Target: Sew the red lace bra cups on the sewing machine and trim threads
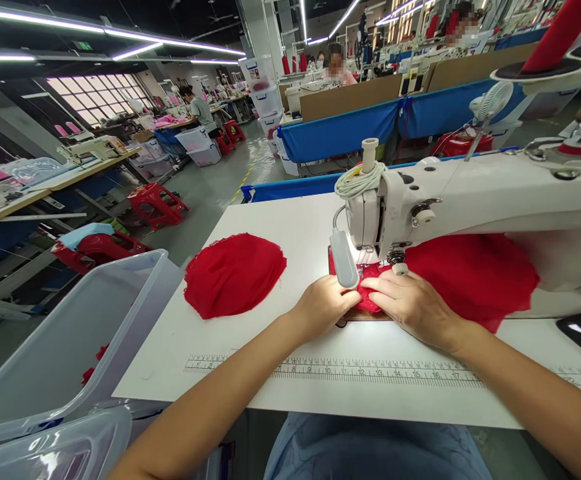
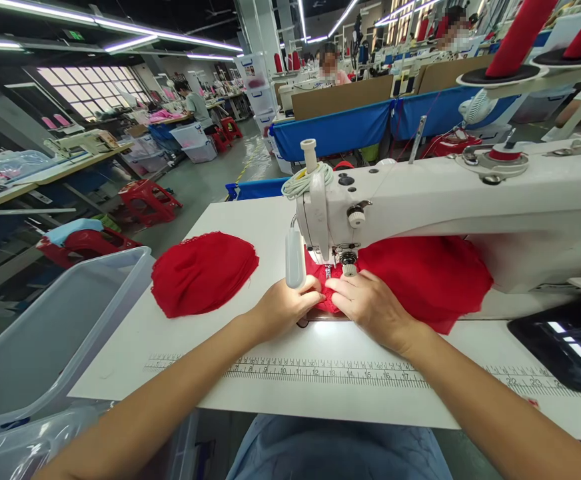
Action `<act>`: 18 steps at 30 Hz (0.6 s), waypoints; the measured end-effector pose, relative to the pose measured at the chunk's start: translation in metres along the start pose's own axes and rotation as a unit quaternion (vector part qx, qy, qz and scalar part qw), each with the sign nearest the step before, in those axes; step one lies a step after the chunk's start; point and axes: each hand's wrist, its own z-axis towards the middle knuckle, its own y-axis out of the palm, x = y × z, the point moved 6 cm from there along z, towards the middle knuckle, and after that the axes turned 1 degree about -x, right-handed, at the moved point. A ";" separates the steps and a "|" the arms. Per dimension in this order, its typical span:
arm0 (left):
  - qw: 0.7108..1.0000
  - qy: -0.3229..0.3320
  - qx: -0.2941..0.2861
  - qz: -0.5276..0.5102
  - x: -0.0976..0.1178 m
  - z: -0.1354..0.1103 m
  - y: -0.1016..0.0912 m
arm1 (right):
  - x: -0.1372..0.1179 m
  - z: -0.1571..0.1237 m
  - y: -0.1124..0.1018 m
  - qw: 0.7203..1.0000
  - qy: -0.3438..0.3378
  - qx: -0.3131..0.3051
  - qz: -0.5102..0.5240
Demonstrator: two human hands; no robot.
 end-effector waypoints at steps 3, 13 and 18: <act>1.000 0.014 -0.001 0.016 0.006 -0.006 -0.002 | 0.004 -0.001 0.000 0.997 -0.009 0.000 0.079; 0.998 -0.014 -0.033 -0.043 0.001 -0.010 -0.002 | 0.004 -0.009 0.005 0.997 0.048 -0.017 0.056; 0.988 -0.040 -0.077 -0.131 -0.021 0.004 0.000 | 0.010 -0.007 0.010 0.985 0.156 -0.066 -0.035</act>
